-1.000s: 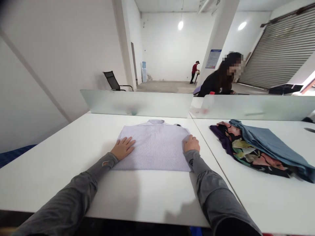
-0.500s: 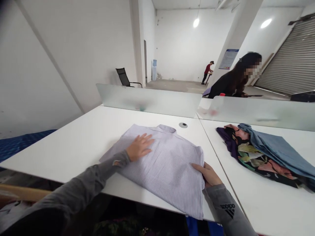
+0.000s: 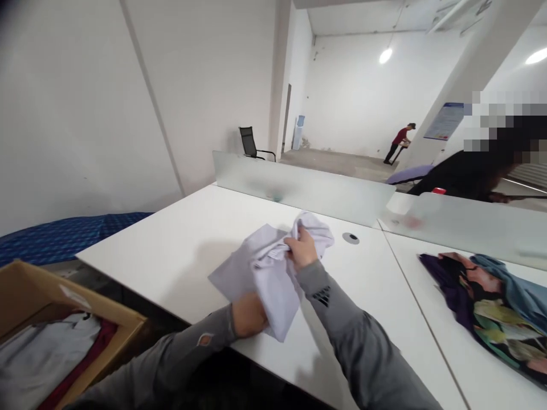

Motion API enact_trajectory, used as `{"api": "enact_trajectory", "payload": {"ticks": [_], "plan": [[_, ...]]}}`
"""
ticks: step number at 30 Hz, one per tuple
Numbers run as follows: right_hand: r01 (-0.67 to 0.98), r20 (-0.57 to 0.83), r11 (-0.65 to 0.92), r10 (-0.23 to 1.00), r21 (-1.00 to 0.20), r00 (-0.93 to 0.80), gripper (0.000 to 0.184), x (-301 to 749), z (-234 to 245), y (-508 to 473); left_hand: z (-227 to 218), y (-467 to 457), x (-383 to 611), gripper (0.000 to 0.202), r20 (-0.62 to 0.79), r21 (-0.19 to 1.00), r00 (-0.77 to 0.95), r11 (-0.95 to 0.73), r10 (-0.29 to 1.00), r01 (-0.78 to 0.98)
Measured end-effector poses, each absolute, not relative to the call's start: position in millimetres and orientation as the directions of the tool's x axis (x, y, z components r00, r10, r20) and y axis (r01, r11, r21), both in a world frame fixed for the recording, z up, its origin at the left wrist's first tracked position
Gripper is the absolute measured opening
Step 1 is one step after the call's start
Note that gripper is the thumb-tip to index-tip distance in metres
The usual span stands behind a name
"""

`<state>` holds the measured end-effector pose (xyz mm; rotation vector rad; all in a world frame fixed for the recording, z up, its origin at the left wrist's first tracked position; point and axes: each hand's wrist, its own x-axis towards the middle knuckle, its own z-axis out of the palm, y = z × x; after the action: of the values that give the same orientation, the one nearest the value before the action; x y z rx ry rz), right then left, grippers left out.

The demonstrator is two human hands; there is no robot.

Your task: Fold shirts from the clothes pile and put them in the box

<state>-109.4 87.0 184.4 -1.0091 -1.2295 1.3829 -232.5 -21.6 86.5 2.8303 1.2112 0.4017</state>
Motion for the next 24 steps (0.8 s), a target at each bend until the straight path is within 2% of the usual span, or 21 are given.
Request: {"api": "enact_trajectory", "payload": {"ticks": [2,5,7,9,11,12,13,14,15,16,17,20,22,24], "plan": [[-0.005,-0.039,-0.04,0.989,-0.999,-0.146,0.058,-151,158,111,79,-40,-246,0.031,0.222,0.181,0.635,-0.671,0.74,0.719],[0.154,-0.12,-0.089,0.971,-0.984,-0.209,0.067,-188,122,127,73,-63,-261,0.021,0.215,0.211,0.578,-0.616,0.787,0.759],[0.206,-0.119,-0.069,0.962,-0.976,-0.244,0.061,-190,111,128,72,-74,-266,0.018,0.248,0.23,0.566,-0.615,0.786,0.754],[0.249,-0.085,-0.021,0.965,-0.968,-0.248,0.047,-176,113,127,72,-79,-270,0.019,0.298,0.247,0.567,-0.636,0.768,0.731],[0.344,0.047,0.133,0.968,-0.93,-0.247,0.037,-152,122,127,72,-79,-272,0.02,0.328,0.253,0.572,-0.653,0.752,0.714],[0.45,0.16,0.264,0.954,-0.853,-0.255,0.038,-140,125,128,71,-79,-273,0.021,0.338,0.25,0.577,-0.662,0.743,0.706],[0.583,0.276,0.393,0.918,-0.711,-0.283,0.042,-128,127,128,69,-78,-273,0.022,0.347,0.245,0.586,-0.674,0.732,0.697],[0.707,0.359,0.486,0.87,-0.514,-0.337,0.048,-119,127,130,68,-78,-273,0.023,0.358,0.237,0.596,-0.687,0.719,0.687],[0.793,0.389,0.529,0.828,-0.302,-0.404,0.054,-111,123,131,66,-79,-272,0.024,0.373,0.228,0.607,-0.703,0.702,0.674],[0.833,0.358,0.537,0.81,-0.132,-0.465,0.058,-107,117,133,65,-80,-271,0.025,0.388,0.221,0.619,-0.721,0.683,0.657],[0.846,0.287,0.532,0.817,-0.039,-0.5,0.062,-104,108,135,65,-83,-270,0.025,0.403,0.217,0.636,-0.744,0.658,0.632],[0.835,0.096,0.55,0.83,0.017,-0.549,0.066,-107,83,141,73,-95,-268,0.022,0.457,0.222,0.675,-0.809,0.579,0.544],[0.832,0.072,0.554,0.83,0.011,-0.553,0.067,-112,75,142,87,-98,-268,0.024,0.52,0.195,0.646,-0.814,0.559,0.547],[0.831,0.079,0.556,0.828,0.006,-0.554,0.067,-115,77,142,105,-89,-270,0.03,0.598,0.153,0.548,-0.754,0.585,0.638]]}}
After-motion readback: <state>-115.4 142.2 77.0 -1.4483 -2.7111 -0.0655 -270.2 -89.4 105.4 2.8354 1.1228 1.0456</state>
